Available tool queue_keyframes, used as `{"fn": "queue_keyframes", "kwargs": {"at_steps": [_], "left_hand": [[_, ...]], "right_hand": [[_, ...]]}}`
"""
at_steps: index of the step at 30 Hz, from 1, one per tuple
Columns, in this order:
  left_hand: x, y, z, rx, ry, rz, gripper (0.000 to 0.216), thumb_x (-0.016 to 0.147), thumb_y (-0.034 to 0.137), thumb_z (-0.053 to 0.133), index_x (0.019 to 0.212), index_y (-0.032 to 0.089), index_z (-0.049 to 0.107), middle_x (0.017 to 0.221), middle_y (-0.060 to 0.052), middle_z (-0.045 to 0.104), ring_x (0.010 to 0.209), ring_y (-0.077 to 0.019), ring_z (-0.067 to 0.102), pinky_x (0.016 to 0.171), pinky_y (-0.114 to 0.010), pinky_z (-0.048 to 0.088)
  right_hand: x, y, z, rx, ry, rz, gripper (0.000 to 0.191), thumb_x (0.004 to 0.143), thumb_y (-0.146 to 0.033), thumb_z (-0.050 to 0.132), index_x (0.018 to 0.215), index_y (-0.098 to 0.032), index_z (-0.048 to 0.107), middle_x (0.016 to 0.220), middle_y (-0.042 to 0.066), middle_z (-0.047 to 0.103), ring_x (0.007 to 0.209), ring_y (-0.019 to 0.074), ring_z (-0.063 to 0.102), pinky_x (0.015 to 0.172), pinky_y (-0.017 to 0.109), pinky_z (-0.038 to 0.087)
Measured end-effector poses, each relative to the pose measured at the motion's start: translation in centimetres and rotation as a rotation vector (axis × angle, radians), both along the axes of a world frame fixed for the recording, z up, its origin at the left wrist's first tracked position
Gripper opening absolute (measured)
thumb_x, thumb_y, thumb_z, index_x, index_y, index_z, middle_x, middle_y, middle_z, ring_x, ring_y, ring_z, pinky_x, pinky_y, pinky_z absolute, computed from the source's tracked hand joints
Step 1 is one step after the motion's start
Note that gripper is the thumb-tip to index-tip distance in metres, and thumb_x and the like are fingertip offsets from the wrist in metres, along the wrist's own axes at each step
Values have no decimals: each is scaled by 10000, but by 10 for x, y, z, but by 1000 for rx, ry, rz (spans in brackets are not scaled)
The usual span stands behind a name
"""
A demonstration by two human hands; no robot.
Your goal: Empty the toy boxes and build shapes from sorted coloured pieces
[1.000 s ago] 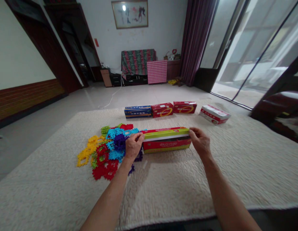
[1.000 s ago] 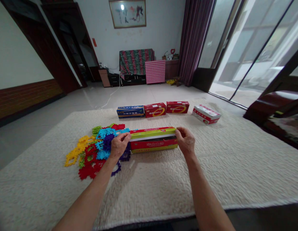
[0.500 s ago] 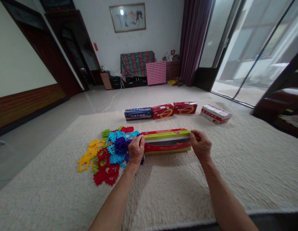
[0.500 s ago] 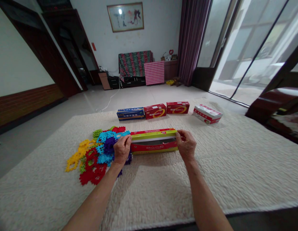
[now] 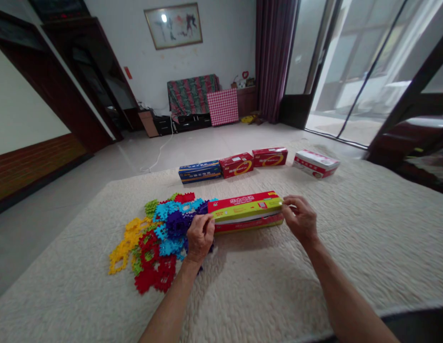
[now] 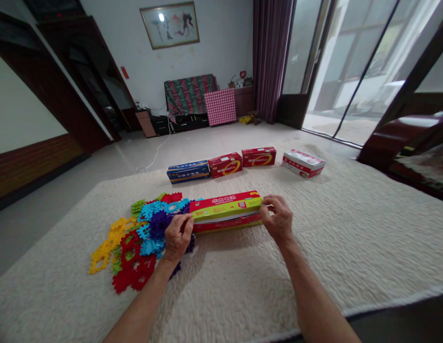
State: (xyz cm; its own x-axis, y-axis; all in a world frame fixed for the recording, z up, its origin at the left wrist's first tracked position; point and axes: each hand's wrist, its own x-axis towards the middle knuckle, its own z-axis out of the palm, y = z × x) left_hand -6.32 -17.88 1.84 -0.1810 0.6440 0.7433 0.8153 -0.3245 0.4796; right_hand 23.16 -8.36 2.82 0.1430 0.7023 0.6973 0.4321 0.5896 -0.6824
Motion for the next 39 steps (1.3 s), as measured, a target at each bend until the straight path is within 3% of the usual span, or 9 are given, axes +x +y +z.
{"fn": "queue_keyframes", "kwargs": {"at_steps": [14,18,21,25,28,34,39], "left_hand": [[-4,4,-8,49,-65,-32,161,908,254,553,808,188,662,796,-27,629,763,-140,625,715,-242,504],[-3,5,-10,78,-57,-29,148,907,240,559,815,184,660,800,-23,628,757,-134,618,704,-239,502],[-3,4,-10,79,-76,-30,148,905,245,564,826,179,670,805,-29,641,760,-136,629,708,-241,509],[-4,3,-10,15,-141,-8,194,900,295,568,987,169,688,858,-51,685,766,-153,655,705,-255,527],[-5,3,-11,-67,-207,48,296,893,359,572,1077,156,685,878,-65,712,742,-164,671,680,-263,537],[-2,0,-3,-113,-236,51,295,897,380,555,994,157,720,909,-84,731,824,-188,692,753,-284,549],[-14,0,21,-35,-225,128,316,912,376,533,1026,144,715,961,-108,733,886,-200,689,799,-299,549]], "right_hand": [[1,2,-2,-93,-108,9,78,744,-225,581,670,-209,597,908,62,643,766,181,634,609,321,591],[3,3,-4,-177,-97,12,56,755,-250,573,751,-208,609,940,69,640,833,200,639,652,332,588],[8,3,-5,-308,-45,64,223,785,-349,613,960,-212,625,1022,88,653,904,225,651,720,368,592],[16,1,-1,-499,-2,271,583,769,-480,700,1265,-236,514,1268,147,606,1086,280,634,791,399,600],[16,-1,3,-590,-59,345,727,742,-503,740,1350,-223,458,1293,176,599,1001,284,677,760,403,611],[3,-5,4,-522,-132,252,737,760,-532,713,1360,-180,471,1189,163,660,891,267,702,749,413,619],[-18,-1,16,-392,-70,244,689,768,-529,715,1333,-195,505,1185,155,656,923,270,696,791,432,619]]}}
